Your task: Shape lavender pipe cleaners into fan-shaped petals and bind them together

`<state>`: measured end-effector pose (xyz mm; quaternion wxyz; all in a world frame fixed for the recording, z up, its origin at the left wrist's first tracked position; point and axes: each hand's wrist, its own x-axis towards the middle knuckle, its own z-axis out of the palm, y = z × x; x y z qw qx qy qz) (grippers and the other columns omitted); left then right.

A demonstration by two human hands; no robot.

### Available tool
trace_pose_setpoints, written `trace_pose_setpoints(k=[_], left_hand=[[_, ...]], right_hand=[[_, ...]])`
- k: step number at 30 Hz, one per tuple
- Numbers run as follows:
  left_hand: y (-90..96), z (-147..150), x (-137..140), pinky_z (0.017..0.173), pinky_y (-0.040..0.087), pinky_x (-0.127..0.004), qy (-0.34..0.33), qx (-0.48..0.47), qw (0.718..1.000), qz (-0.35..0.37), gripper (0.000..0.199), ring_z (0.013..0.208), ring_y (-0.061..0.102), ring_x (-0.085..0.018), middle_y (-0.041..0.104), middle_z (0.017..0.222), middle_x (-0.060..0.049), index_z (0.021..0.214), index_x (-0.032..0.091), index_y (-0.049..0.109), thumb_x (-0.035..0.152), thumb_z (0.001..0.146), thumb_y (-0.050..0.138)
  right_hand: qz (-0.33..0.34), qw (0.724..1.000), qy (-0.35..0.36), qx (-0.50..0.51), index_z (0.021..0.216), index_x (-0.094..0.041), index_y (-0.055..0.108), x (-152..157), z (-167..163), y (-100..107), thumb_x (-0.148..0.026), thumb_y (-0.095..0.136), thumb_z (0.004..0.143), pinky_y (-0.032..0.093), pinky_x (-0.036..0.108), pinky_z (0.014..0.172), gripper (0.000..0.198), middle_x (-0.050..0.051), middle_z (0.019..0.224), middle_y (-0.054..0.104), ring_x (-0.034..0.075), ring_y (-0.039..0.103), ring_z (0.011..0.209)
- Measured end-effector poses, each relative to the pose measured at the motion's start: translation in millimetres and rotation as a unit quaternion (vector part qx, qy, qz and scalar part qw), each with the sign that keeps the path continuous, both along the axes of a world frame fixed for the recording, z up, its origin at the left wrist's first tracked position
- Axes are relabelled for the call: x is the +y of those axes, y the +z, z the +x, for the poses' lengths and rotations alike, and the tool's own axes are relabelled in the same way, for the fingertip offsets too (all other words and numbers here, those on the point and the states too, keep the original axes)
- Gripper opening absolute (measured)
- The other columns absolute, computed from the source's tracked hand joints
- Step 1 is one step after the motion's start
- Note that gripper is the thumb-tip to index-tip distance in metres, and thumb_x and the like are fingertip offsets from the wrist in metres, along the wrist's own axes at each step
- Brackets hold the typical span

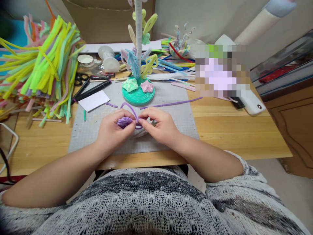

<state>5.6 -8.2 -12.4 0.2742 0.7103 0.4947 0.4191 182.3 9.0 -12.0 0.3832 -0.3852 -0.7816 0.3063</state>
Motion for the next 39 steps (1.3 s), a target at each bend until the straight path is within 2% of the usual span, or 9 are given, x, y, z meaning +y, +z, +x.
trace_pose_setpoints(k=[4, 7, 12, 17, 24, 29, 31, 35, 39], left_hand=[[-0.6, 0, 0, 0.073, 0.048, -0.03, -0.002, 0.003, 1.0, -0.011, 0.005, 0.074, 0.062, -0.016, 0.069, 0.076, -0.002, 0.073, 0.019, 0.062, 0.014, 0.074, 0.06], [-0.8, 0, 0, 0.072, 0.048, -0.03, -0.004, 0.002, 1.0, -0.027, 0.002, 0.074, 0.062, -0.016, 0.068, 0.077, -0.002, 0.073, 0.018, 0.063, 0.017, 0.074, 0.061], [0.8, 0, 1, 0.072, 0.048, -0.03, -0.005, -0.004, 0.999, -0.049, 0.004, 0.072, 0.061, -0.016, 0.068, 0.075, -0.002, 0.073, 0.017, 0.064, 0.016, 0.074, 0.061], [2.1, 1, 1, 0.07, 0.048, -0.029, 0.005, -0.017, 0.996, -0.091, 0.005, 0.07, 0.06, -0.016, 0.067, 0.075, -0.002, 0.073, 0.017, 0.065, 0.02, 0.074, 0.061], [0.1, 4, 0, 0.06, 0.045, -0.027, 0.031, -0.102, 0.979, -0.171, 0.008, 0.061, 0.056, -0.014, 0.062, 0.065, 0.001, 0.074, 0.017, 0.063, 0.026, 0.074, 0.064], [4.6, -3, 5, 0.062, 0.047, -0.027, -0.029, -0.211, 0.95, -0.228, 0.019, 0.066, 0.057, -0.015, 0.064, 0.073, -0.002, 0.079, 0.019, 0.063, 0.037, 0.08, 0.058], [9.6, -9, 8, 0.068, 0.049, -0.029, -0.022, -0.234, 0.953, -0.189, 0.026, 0.076, 0.061, -0.016, 0.066, 0.082, -0.004, 0.082, 0.02, 0.064, 0.039, 0.087, 0.048], [19.9, -18, 12, 0.095, 0.044, -0.037, -0.098, -0.041, 0.994, -0.036, 0.016, 0.108, 0.058, -0.022, 0.065, 0.11, -0.007, 0.09, 0.021, 0.066, 0.029, 0.077, 0.069], [20.5, -19, 11, 0.087, 0.044, -0.034, -0.179, 0.054, 0.982, -0.016, 0.011, 0.091, 0.062, -0.018, 0.069, 0.092, -0.003, 0.086, 0.02, 0.064, 0.025, 0.078, 0.07]], right_hand=[[-0.019, 0.999, 0.044, 0.001, 0.083, -0.02, 0.064, 3, 2, 0, -0.024, 0.055, 0.087, 0.049, 0.035, 0.079, 0.011, 0.004, 0.085, 0.068, 0.018, 0.061, 0.083], [-0.117, 0.991, 0.057, 0.027, 0.086, -0.018, 0.064, 4, 3, -1, -0.026, 0.054, 0.088, 0.048, 0.03, 0.07, 0.012, 0.002, 0.081, 0.066, 0.015, 0.058, 0.075], [-0.284, 0.95, 0.056, 0.119, 0.08, -0.017, 0.062, 3, 1, -1, -0.033, 0.061, 0.083, 0.044, 0.024, 0.059, 0.016, -0.001, 0.071, 0.061, 0.01, 0.053, 0.062], [-0.368, 0.911, 0.051, 0.18, 0.075, -0.017, 0.06, 4, -1, -2, -0.037, 0.068, 0.077, 0.043, 0.022, 0.054, 0.021, -0.003, 0.065, 0.057, 0.008, 0.049, 0.056], [-0.367, 0.895, 0.007, 0.252, 0.079, -0.019, 0.058, -1, -9, -12, -0.041, 0.073, 0.074, 0.048, 0.023, 0.061, 0.028, -0.003, 0.073, 0.058, 0.009, 0.055, 0.063], [-0.393, 0.875, 0.019, 0.282, 0.078, -0.017, 0.059, 0, -9, -9, -0.041, 0.076, 0.071, 0.045, 0.022, 0.053, 0.03, -0.004, 0.066, 0.058, 0.008, 0.054, 0.055], [-0.422, 0.862, 0.029, 0.278, 0.074, -0.016, 0.058, 2, -7, -8, -0.039, 0.077, 0.07, 0.042, 0.021, 0.05, 0.03, -0.005, 0.061, 0.057, 0.007, 0.052, 0.051], [-0.47, 0.846, 0.058, 0.246, 0.07, -0.015, 0.059, 4, -5, -9, -0.035, 0.079, 0.068, 0.039, 0.019, 0.047, 0.028, -0.005, 0.057, 0.059, 0.006, 0.052, 0.048], [-0.498, 0.828, 0.094, 0.239, 0.073, -0.014, 0.063, 3, -5, -9, -0.031, 0.079, 0.069, 0.043, 0.019, 0.051, 0.024, -0.002, 0.061, 0.066, 0.007, 0.059, 0.054]])
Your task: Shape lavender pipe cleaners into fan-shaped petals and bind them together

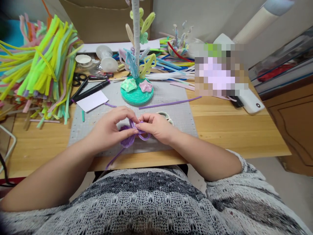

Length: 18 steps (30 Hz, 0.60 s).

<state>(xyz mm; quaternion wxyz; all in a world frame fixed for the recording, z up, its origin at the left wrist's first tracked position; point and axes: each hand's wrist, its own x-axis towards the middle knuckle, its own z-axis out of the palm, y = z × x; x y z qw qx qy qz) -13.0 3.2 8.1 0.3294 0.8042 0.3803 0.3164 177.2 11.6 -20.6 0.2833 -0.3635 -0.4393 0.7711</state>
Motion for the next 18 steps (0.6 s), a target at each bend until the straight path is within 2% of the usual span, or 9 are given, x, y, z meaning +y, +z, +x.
trace_pose_setpoints(k=[3, 6, 9, 11, 13, 15, 18], left_hand=[[-2.9, 1.1, -1.2, 0.073, 0.045, -0.028, 0.036, -0.004, 0.999, 0.002, 0.007, 0.075, 0.06, -0.014, 0.067, 0.077, -0.001, 0.078, 0.018, 0.061, 0.019, 0.079, 0.068], [-4.4, 2.7, -1.6, 0.069, 0.044, -0.026, 0.061, -0.032, 0.998, -0.008, 0.009, 0.071, 0.058, -0.013, 0.065, 0.074, -0.001, 0.074, 0.017, 0.061, 0.02, 0.078, 0.068], [-5.8, 5.3, -0.6, 0.063, 0.044, -0.025, 0.09, -0.119, 0.982, -0.116, 0.015, 0.065, 0.057, -0.012, 0.063, 0.069, 0.0, 0.072, 0.016, 0.059, 0.028, 0.079, 0.066], [-7.0, 6.6, 0.9, 0.06, 0.045, -0.024, 0.11, -0.194, 0.952, -0.211, 0.017, 0.062, 0.057, -0.011, 0.063, 0.068, 0.0, 0.075, 0.016, 0.059, 0.031, 0.079, 0.065], [-7.5, 6.9, 2.6, 0.06, 0.047, -0.024, 0.112, -0.223, 0.927, -0.281, 0.017, 0.062, 0.058, -0.011, 0.065, 0.069, 0.0, 0.077, 0.015, 0.061, 0.03, 0.076, 0.068], [-7.4, 6.1, 3.8, 0.062, 0.048, -0.024, 0.099, -0.212, 0.92, -0.315, 0.017, 0.062, 0.059, -0.011, 0.066, 0.069, 0.0, 0.076, 0.014, 0.063, 0.028, 0.072, 0.072], [-7.0, 4.3, 3.9, 0.064, 0.049, -0.025, 0.089, -0.187, 0.926, -0.317, 0.016, 0.063, 0.061, -0.011, 0.069, 0.071, -0.002, 0.077, 0.013, 0.067, 0.026, 0.071, 0.073]], right_hand=[[-0.024, 0.999, -0.006, 0.029, 0.078, -0.014, 0.065, -0.3, -0.4, 3.3, -0.033, 0.078, 0.071, 0.047, 0.018, 0.054, 0.024, -0.002, 0.064, 0.066, 0.008, 0.062, 0.056], [-0.021, 0.998, -0.046, 0.042, 0.08, -0.015, 0.065, -0.2, -0.3, 5.1, -0.034, 0.079, 0.071, 0.048, 0.017, 0.054, 0.025, -0.003, 0.065, 0.066, 0.007, 0.063, 0.056], [0.0, 0.996, -0.084, 0.034, 0.082, -0.016, 0.065, -0.7, 0.2, 3.5, -0.035, 0.079, 0.071, 0.048, 0.016, 0.052, 0.026, -0.003, 0.067, 0.066, 0.005, 0.061, 0.054], [0.017, 0.995, -0.098, 0.025, 0.083, -0.017, 0.064, -1.3, 0.2, 2.0, -0.036, 0.079, 0.071, 0.049, 0.016, 0.051, 0.027, -0.003, 0.07, 0.067, 0.005, 0.061, 0.054], [0.031, 0.993, -0.113, 0.015, 0.083, -0.017, 0.063, -1.9, 0.0, 1.5, -0.035, 0.079, 0.07, 0.049, 0.016, 0.05, 0.027, -0.004, 0.07, 0.066, 0.005, 0.061, 0.052], [0.04, 0.991, -0.129, 0.005, 0.082, -0.018, 0.062, -2.2, -0.4, 2.0, -0.034, 0.08, 0.069, 0.048, 0.016, 0.048, 0.028, -0.005, 0.068, 0.065, 0.005, 0.06, 0.049], [0.039, 0.99, -0.136, -0.005, 0.081, -0.017, 0.06, -1.9, -0.6, 3.3, -0.035, 0.081, 0.067, 0.046, 0.016, 0.045, 0.031, -0.005, 0.064, 0.063, 0.005, 0.058, 0.046]])
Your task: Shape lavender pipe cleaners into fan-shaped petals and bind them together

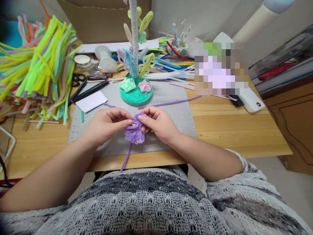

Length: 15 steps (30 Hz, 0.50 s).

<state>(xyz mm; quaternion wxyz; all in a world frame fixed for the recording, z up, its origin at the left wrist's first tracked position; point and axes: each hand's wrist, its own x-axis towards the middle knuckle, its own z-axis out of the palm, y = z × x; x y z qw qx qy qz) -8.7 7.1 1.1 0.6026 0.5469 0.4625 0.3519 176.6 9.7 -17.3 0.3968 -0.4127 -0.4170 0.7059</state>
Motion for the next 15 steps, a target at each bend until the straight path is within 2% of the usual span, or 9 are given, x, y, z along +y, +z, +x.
trace_pose_setpoints(k=[4, 8, 15], left_hand=[[-0.6, -1.3, -1.1, 0.06, 0.047, -0.024, -0.006, 0.074, 0.995, 0.071, 0.012, 0.062, 0.06, -0.011, 0.071, 0.072, -0.003, 0.079, 0.013, 0.07, 0.024, 0.073, 0.07], [0.6, -2.7, -1.4, 0.058, 0.045, -0.024, -0.023, 0.155, 0.972, 0.173, 0.008, 0.06, 0.058, -0.01, 0.07, 0.068, -0.002, 0.078, 0.014, 0.071, 0.021, 0.076, 0.067], [5.0, -5.1, -0.7, 0.055, 0.042, -0.021, -0.044, 0.209, 0.948, 0.237, 0.003, 0.056, 0.054, -0.008, 0.064, 0.062, 0.002, 0.075, 0.014, 0.068, 0.014, 0.076, 0.065]], right_hand=[[-0.029, 1.0, 0.009, 0.005, 0.078, -0.016, 0.059, 1.6, 0.3, 0.6, -0.035, 0.082, 0.065, 0.042, 0.015, 0.042, 0.032, -0.006, 0.06, 0.062, 0.004, 0.055, 0.043], [-0.06, 0.998, 0.032, 0.019, 0.075, -0.015, 0.059, 3.4, 0.3, 0.9, -0.034, 0.081, 0.065, 0.038, 0.014, 0.04, 0.03, -0.006, 0.057, 0.06, 0.003, 0.051, 0.04], [-0.078, 0.995, 0.065, 0.006, 0.073, -0.015, 0.058, 3.7, 0.8, 1.1, -0.03, 0.077, 0.068, 0.034, 0.014, 0.038, 0.025, -0.006, 0.055, 0.058, 0.002, 0.048, 0.038]])
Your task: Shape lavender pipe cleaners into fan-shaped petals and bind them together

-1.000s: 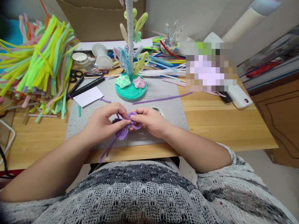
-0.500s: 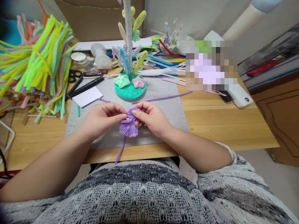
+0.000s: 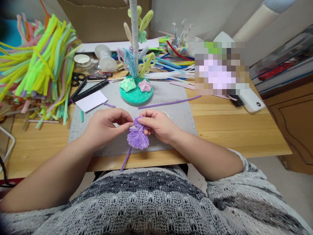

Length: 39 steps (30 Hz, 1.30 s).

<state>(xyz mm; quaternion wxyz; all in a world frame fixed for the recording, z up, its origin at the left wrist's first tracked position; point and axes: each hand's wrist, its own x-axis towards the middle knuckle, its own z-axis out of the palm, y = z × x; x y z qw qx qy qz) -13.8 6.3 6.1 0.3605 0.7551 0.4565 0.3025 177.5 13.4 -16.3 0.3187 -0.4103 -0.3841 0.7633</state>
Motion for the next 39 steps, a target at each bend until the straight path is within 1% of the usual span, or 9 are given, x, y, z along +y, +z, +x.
trace_pose_setpoints(k=[5, 9, 16, 21, 24, 27, 29, 35, 39], left_hand=[[-0.6, -0.8, 1.0, 0.051, 0.037, -0.02, -0.001, 0.018, 1.0, 0.021, 0.003, 0.053, 0.05, -0.007, 0.058, 0.058, 0.004, 0.073, 0.015, 0.066, 0.014, 0.076, 0.066], [0.6, -2.3, 2.7, 0.055, 0.039, -0.021, -0.023, 0.028, 0.999, 0.038, 0.003, 0.058, 0.052, -0.008, 0.062, 0.064, 0.002, 0.073, 0.015, 0.065, 0.013, 0.075, 0.066], [3.4, -4.7, 3.8, 0.057, 0.039, -0.022, -0.058, 0.059, 0.997, -0.001, 0.002, 0.06, 0.053, -0.01, 0.062, 0.065, 0.001, 0.074, 0.015, 0.065, 0.015, 0.076, 0.065], [5.6, -4.6, 1.1, 0.054, 0.038, -0.022, -0.065, 0.009, 0.996, -0.056, 0.01, 0.057, 0.051, -0.01, 0.059, 0.062, 0.002, 0.076, 0.016, 0.063, 0.023, 0.082, 0.06], [7.7, -4.8, 0.0, 0.057, 0.039, -0.023, -0.089, 0.031, 0.995, -0.028, 0.014, 0.061, 0.053, -0.011, 0.06, 0.065, 0.001, 0.074, 0.016, 0.063, 0.029, 0.081, 0.064], [8.1, -4.2, -0.4, 0.063, 0.041, -0.025, -0.14, 0.069, 0.988, 0.013, 0.01, 0.068, 0.056, -0.013, 0.062, 0.07, -0.001, 0.073, 0.017, 0.066, 0.024, 0.079, 0.067], [7.2, -3.1, -0.8, 0.065, 0.042, -0.025, -0.152, 0.054, 0.987, 0.018, 0.008, 0.069, 0.057, -0.013, 0.062, 0.071, -0.002, 0.075, 0.018, 0.068, 0.021, 0.081, 0.065], [3.3, 0.2, -1.4, 0.063, 0.043, -0.025, -0.099, -0.035, 0.994, 0.035, 0.012, 0.067, 0.057, -0.013, 0.062, 0.067, -0.002, 0.07, 0.017, 0.068, 0.02, 0.081, 0.065], [2.3, 0.1, 0.8, 0.06, 0.041, -0.025, -0.045, -0.065, 0.997, 0.018, 0.012, 0.062, 0.054, -0.012, 0.06, 0.062, 0.0, 0.066, 0.017, 0.066, 0.021, 0.078, 0.067]], right_hand=[[-0.006, 0.998, 0.055, -0.01, 0.076, -0.015, 0.061, 1.3, 2.8, -0.7, -0.029, 0.074, 0.071, 0.037, 0.015, 0.04, 0.021, -0.005, 0.054, 0.061, 0.004, 0.053, 0.041], [-0.001, 0.993, 0.116, -0.022, 0.082, -0.014, 0.064, 1.8, 4.9, -2.4, -0.03, 0.071, 0.076, 0.042, 0.015, 0.046, 0.019, -0.002, 0.055, 0.064, 0.005, 0.057, 0.046], [0.005, 0.987, 0.158, -0.016, 0.079, -0.013, 0.065, -0.1, 4.0, -2.7, -0.032, 0.072, 0.076, 0.037, 0.014, 0.041, 0.021, -0.004, 0.055, 0.06, 0.004, 0.054, 0.047], [0.0, 0.988, 0.153, -0.028, 0.075, -0.014, 0.063, 0.9, 2.9, -2.9, -0.03, 0.072, 0.074, 0.033, 0.014, 0.038, 0.018, -0.005, 0.051, 0.057, 0.004, 0.051, 0.042], [-0.006, 0.99, 0.141, -0.03, 0.075, -0.015, 0.062, 1.8, 2.4, -2.0, -0.029, 0.07, 0.074, 0.032, 0.015, 0.038, 0.016, -0.005, 0.047, 0.056, 0.004, 0.048, 0.04], [-0.001, 0.989, 0.145, -0.041, 0.074, -0.014, 0.063, 1.1, 1.6, 0.0, -0.027, 0.068, 0.075, 0.032, 0.015, 0.039, 0.014, -0.005, 0.045, 0.056, 0.004, 0.046, 0.039], [0.004, 0.989, 0.144, -0.044, 0.073, -0.014, 0.063, -0.1, 0.9, 0.7, -0.026, 0.068, 0.075, 0.032, 0.014, 0.04, 0.013, -0.005, 0.047, 0.056, 0.003, 0.047, 0.04], [-0.022, 0.988, 0.15, -0.011, 0.073, -0.014, 0.064, -1.2, 0.6, -3.8, -0.025, 0.071, 0.071, 0.034, 0.014, 0.039, 0.013, -0.005, 0.055, 0.058, 0.003, 0.049, 0.042], [-0.043, 0.987, 0.15, 0.023, 0.074, -0.013, 0.065, 0.0, 2.0, -4.2, -0.026, 0.071, 0.071, 0.03, 0.014, 0.037, 0.014, -0.003, 0.058, 0.059, 0.003, 0.049, 0.042]])
